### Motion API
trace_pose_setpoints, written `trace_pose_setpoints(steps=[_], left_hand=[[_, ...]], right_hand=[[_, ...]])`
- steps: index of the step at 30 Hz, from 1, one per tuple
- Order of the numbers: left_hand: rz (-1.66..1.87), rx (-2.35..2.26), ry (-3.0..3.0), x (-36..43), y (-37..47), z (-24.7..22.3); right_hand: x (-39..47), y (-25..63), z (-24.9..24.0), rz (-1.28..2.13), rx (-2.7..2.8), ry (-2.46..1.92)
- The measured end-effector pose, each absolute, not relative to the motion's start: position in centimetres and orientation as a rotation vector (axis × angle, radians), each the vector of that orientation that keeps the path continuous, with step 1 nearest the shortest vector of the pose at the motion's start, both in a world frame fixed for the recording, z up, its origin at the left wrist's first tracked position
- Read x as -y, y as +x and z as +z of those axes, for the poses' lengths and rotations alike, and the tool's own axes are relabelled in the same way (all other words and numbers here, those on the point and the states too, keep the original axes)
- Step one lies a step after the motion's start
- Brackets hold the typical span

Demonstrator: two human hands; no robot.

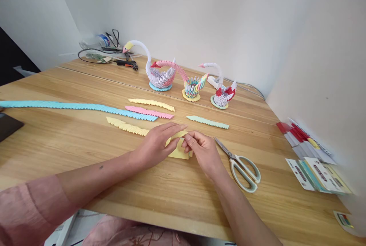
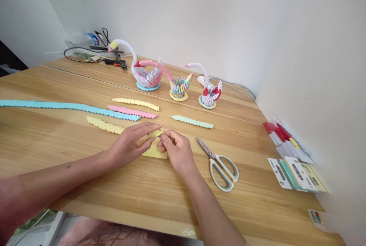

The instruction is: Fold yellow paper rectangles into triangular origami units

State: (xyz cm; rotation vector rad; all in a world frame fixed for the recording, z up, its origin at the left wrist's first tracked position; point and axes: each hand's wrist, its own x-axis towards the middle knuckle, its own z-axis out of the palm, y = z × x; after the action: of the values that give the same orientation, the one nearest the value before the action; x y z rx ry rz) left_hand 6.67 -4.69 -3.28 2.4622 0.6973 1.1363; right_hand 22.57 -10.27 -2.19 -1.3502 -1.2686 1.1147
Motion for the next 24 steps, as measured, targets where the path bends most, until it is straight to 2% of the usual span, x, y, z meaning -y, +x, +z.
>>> trace_pose_setpoints(steps=[24], left_hand=[[1.18, -0.558, 2.541, 4.65, 6.64, -3.87]], right_hand=[[10.27, 21.98, -1.75, 1.201, 1.153, -1.386]])
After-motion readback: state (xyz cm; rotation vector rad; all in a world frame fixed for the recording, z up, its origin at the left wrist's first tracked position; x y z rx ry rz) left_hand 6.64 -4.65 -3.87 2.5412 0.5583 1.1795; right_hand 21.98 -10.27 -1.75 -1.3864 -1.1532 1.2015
